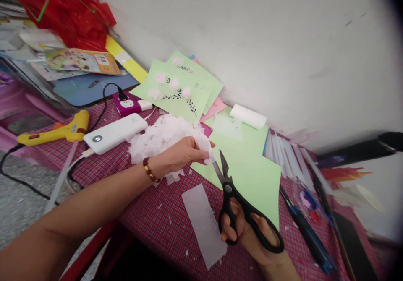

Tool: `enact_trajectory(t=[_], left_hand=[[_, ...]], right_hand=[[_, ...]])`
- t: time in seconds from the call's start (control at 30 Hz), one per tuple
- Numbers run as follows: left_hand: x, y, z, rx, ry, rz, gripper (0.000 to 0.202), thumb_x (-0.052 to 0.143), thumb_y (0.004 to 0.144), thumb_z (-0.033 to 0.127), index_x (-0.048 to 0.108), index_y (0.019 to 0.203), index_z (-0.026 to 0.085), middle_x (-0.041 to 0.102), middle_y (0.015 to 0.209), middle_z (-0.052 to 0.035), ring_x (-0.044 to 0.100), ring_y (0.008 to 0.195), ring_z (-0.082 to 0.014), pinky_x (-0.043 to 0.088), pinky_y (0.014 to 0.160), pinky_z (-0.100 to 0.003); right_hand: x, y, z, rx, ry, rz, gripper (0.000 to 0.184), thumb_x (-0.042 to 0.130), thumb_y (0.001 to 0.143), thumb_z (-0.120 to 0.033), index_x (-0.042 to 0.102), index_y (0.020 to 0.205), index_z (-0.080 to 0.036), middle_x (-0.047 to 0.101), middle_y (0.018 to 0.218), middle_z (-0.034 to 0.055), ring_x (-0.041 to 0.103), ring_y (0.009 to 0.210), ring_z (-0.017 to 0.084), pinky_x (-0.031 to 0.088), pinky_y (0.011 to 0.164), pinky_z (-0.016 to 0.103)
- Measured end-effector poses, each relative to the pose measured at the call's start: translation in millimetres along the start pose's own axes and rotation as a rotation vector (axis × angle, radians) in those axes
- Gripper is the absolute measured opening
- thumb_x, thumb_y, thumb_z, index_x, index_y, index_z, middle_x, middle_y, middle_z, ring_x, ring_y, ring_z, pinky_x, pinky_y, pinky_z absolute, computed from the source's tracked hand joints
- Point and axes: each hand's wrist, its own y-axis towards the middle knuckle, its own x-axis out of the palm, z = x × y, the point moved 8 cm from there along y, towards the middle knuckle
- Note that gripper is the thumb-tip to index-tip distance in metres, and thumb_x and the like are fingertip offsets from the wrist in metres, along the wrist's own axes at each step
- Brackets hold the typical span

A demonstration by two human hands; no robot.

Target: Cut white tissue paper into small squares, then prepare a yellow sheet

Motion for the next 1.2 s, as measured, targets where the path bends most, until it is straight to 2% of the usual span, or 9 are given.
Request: enact_trajectory(t=[0.17, 0.43, 0.7, 0.77, 0.87, 0.93, 1.0, 1.07, 1.2], left_hand=[[-5.3, 4.2, -4.3, 0.045, 0.034, -0.005, 0.007, 0.072, 0.073, 0.019, 0.071, 0.079, 0.015, 0.071, 0.084, -0.0064, 0.063, 0.069, -0.0103, 0.051, 0.068, -0.023], [-5.8, 0.6, 0.3, 0.020, 0.051, 0.065, 0.026, 0.072, 0.071, 0.015, 0.069, 0.097, 0.014, 0.069, 0.078, -0.0036, 0.060, 0.060, -0.0093, 0.048, 0.061, -0.022], [3.9, -2.1, -6.4, 0.002, 0.127, -0.002, 0.039, 0.071, 0.069, 0.009, 0.068, 0.107, 0.017, 0.068, 0.075, -0.0013, 0.060, 0.065, -0.0107, 0.047, 0.065, -0.022], [5.9, -2.9, -7.4, 0.004, 0.166, -0.019, 0.035, 0.072, 0.069, 0.010, 0.069, 0.104, 0.016, 0.069, 0.076, -0.0022, 0.060, 0.065, -0.0113, 0.047, 0.064, -0.022], [9.4, -3.9, -5.9, 0.031, 0.239, -0.056, 0.017, 0.072, 0.069, 0.013, 0.071, 0.086, 0.015, 0.071, 0.102, -0.0085, 0.062, 0.071, -0.0114, 0.048, 0.067, -0.022], [11.2, -4.5, -3.4, 0.060, 0.269, -0.074, 0.005, 0.072, 0.069, 0.013, 0.070, 0.074, 0.014, 0.062, 0.128, -0.0113, 0.063, 0.078, -0.0115, 0.049, 0.070, -0.022], [12.3, -5.1, -2.3, 0.063, 0.269, -0.079, 0.003, 0.072, 0.070, 0.014, 0.070, 0.073, 0.014, 0.054, 0.140, -0.0106, 0.062, 0.080, -0.0107, 0.049, 0.071, -0.022], [12.6, -5.7, -2.8, 0.034, 0.243, -0.074, 0.009, 0.071, 0.071, 0.014, 0.071, 0.080, 0.015, 0.057, 0.137, -0.0102, 0.061, 0.075, -0.0094, 0.049, 0.069, -0.022], [14.8, -7.9, -1.7, 0.003, 0.190, -0.085, 0.027, 0.073, 0.070, 0.012, 0.072, 0.096, 0.018, 0.069, 0.117, -0.0080, 0.061, 0.070, -0.0093, 0.047, 0.066, -0.021]], right_hand=[[-0.9, -1.8, -1.1, -0.014, 0.020, 0.029, 0.044, 0.066, 0.079, -0.058, 0.067, 0.107, -0.025, 0.061, 0.088, 0.0049, 0.055, 0.065, 0.017, 0.052, 0.070, 0.040], [2.1, 0.3, 0.5, -0.008, 0.005, 0.027, 0.047, 0.066, 0.079, -0.058, 0.066, 0.112, -0.025, 0.061, 0.088, 0.0050, 0.056, 0.064, 0.017, 0.053, 0.067, 0.038], [7.1, 3.6, -0.7, -0.007, 0.061, -0.005, 0.043, 0.066, 0.080, -0.058, 0.065, 0.106, -0.024, 0.063, 0.087, 0.0045, 0.056, 0.066, 0.016, 0.053, 0.071, 0.038], [8.1, 4.4, 1.2, 0.006, 0.081, -0.010, 0.042, 0.065, 0.080, -0.059, 0.064, 0.103, -0.024, 0.064, 0.087, 0.0044, 0.056, 0.065, 0.015, 0.053, 0.072, 0.037], [5.7, 4.1, 4.8, 0.011, 0.116, 0.018, 0.044, 0.066, 0.079, -0.060, 0.064, 0.104, -0.023, 0.063, 0.085, 0.0037, 0.053, 0.062, 0.013, 0.050, 0.065, 0.031], [2.6, 2.5, 7.6, 0.010, 0.119, 0.055, 0.047, 0.066, 0.079, -0.059, 0.063, 0.110, -0.024, 0.062, 0.082, 0.0030, 0.049, 0.056, 0.011, 0.044, 0.054, 0.025], [0.8, 0.3, 10.3, 0.016, 0.088, 0.083, 0.045, 0.067, 0.081, -0.058, 0.063, 0.110, -0.024, 0.062, 0.080, 0.0025, 0.042, 0.051, 0.008, 0.034, 0.046, 0.021], [1.5, -1.2, 11.4, 0.014, 0.043, 0.091, 0.039, 0.067, 0.083, -0.054, 0.064, 0.105, -0.023, 0.061, 0.077, 0.0021, 0.039, 0.049, 0.007, 0.029, 0.045, 0.021], [10.7, 0.6, 12.0, 0.027, 0.095, 0.033, 0.048, 0.064, 0.081, -0.061, 0.066, 0.112, -0.024, 0.064, 0.085, 0.0051, 0.050, 0.060, 0.012, 0.039, 0.055, 0.025]])
